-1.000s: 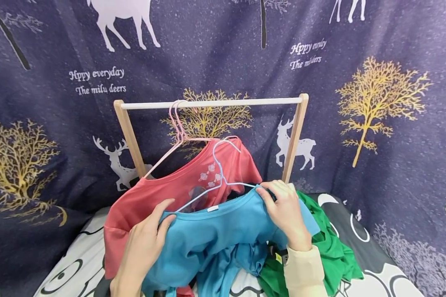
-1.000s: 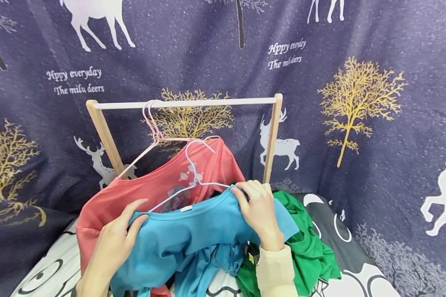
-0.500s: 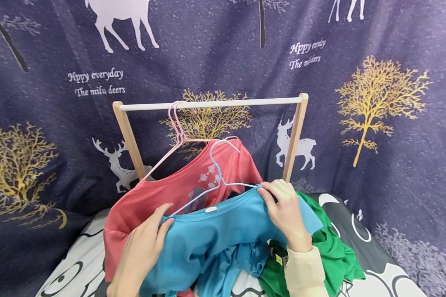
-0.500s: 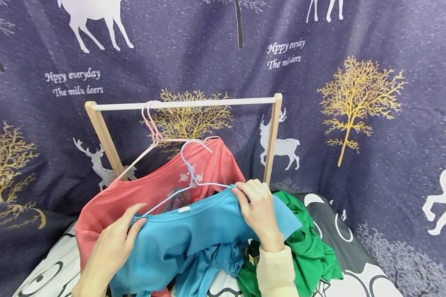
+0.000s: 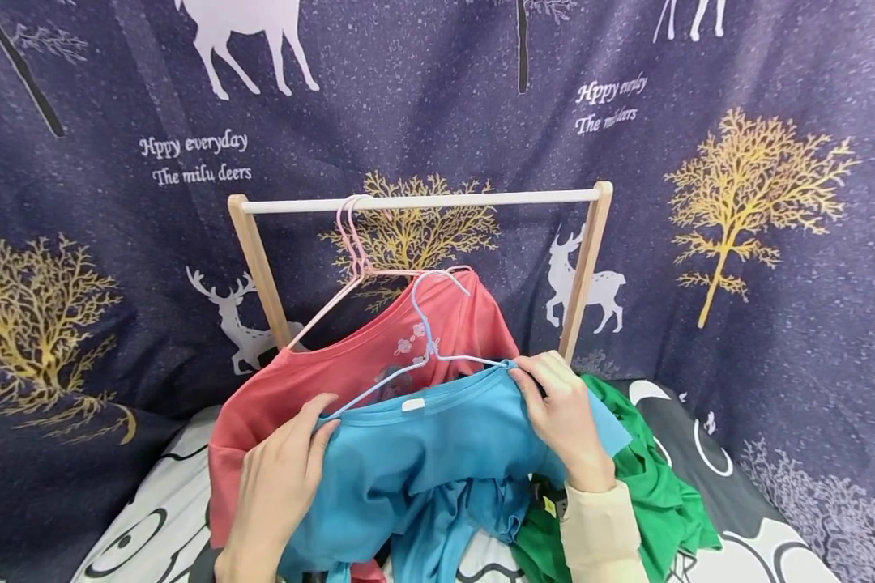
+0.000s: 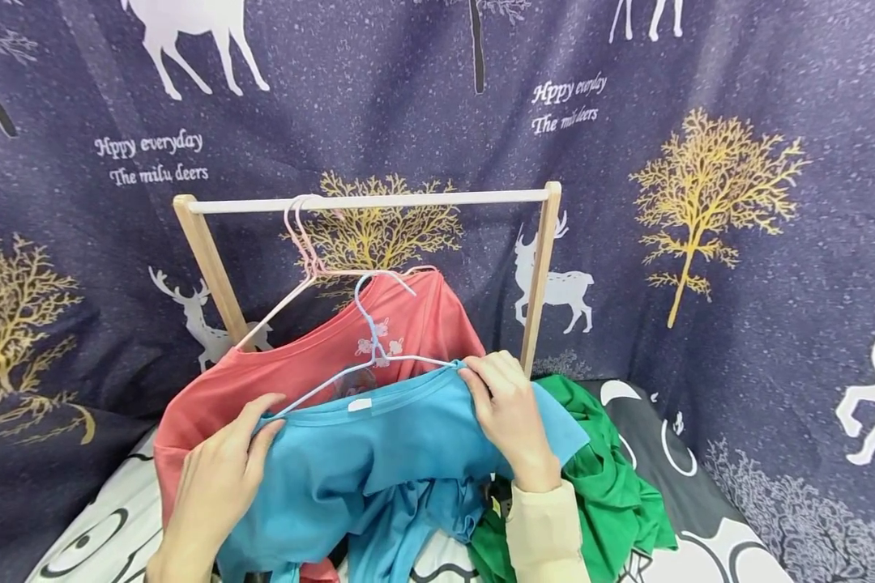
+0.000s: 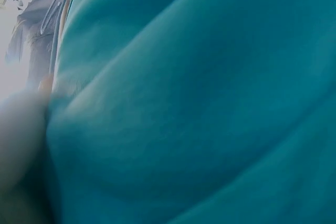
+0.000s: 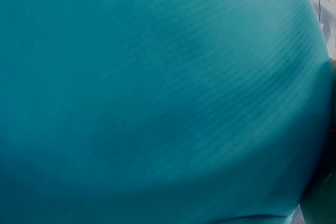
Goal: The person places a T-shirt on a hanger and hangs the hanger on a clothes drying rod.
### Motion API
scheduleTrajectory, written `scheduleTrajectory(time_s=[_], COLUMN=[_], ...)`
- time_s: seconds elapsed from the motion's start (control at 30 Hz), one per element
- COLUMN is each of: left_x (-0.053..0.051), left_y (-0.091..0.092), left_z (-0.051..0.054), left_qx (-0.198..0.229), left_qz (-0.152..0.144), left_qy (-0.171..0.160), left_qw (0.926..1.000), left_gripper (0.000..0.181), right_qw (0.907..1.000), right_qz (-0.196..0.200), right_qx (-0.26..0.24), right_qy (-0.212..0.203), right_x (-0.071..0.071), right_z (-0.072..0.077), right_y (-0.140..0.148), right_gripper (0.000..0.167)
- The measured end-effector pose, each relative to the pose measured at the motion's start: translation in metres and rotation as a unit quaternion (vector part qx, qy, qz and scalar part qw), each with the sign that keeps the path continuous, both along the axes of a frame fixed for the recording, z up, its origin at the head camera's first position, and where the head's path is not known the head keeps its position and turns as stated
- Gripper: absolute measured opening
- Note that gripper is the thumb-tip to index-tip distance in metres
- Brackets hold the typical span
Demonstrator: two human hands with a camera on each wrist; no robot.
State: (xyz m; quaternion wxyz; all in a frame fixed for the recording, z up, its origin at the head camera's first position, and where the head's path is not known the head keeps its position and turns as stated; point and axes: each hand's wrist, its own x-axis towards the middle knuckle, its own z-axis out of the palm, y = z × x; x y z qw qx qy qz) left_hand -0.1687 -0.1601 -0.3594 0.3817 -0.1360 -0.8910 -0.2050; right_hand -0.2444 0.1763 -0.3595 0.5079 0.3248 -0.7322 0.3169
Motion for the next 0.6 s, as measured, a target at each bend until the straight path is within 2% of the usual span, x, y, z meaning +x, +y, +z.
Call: scheduleTrajectory(time_s=[0.07,0.13,0.23,0.3,0.4,0.5,0.6], left_x=[-0.0008,-0.0009,0.0003,0.0017,0.0026,0.0026,0.0022], left_y=[-0.0003,-0.0003,-0.0006,-0.0005,-0.0006,-0.0009,-0.0022], left_z=[0.0,0.0003,0.0009,0.0016,0.0035,0.0059,0.0076], left_qx=[0.002,0.004,0.008,0.007,0.012,0.045,0.088], left_qz=[0.016,0.028,0.039,0.037,0.032,0.032,0.039], left_qy=[0.022,0.03,0.021,-0.005,-0.052,-0.095,-0.102], left_qw=[0.9996,0.9992,0.999,0.9993,0.9981,0.994,0.9902], left_gripper=[0.037,0.038,0.039,0.039,0.041,0.043,0.039], right_qw=[0.9998,0.9992,0.9975,0.9977,0.9989,0.9993,0.9994], right_qz=[-0.017,-0.039,-0.069,-0.066,-0.04,-0.019,-0.012], right_qx=[0.0,-0.001,-0.007,-0.013,-0.022,-0.027,-0.028], right_qy=[0.007,0.011,0.013,0.012,0.013,0.015,0.015], right_x=[0.0,0.0001,0.0,-0.0005,-0.0008,-0.0005,-0.0008], right_z=[0.0006,0.0005,-0.0007,-0.0017,-0.0021,-0.0016,-0.0012], right_y=[0.0004,0.0001,-0.0008,-0.0012,-0.0008,0.0006,0.0024], right_gripper=[0.008,0.012,0.017,0.018,0.017,0.02,0.022])
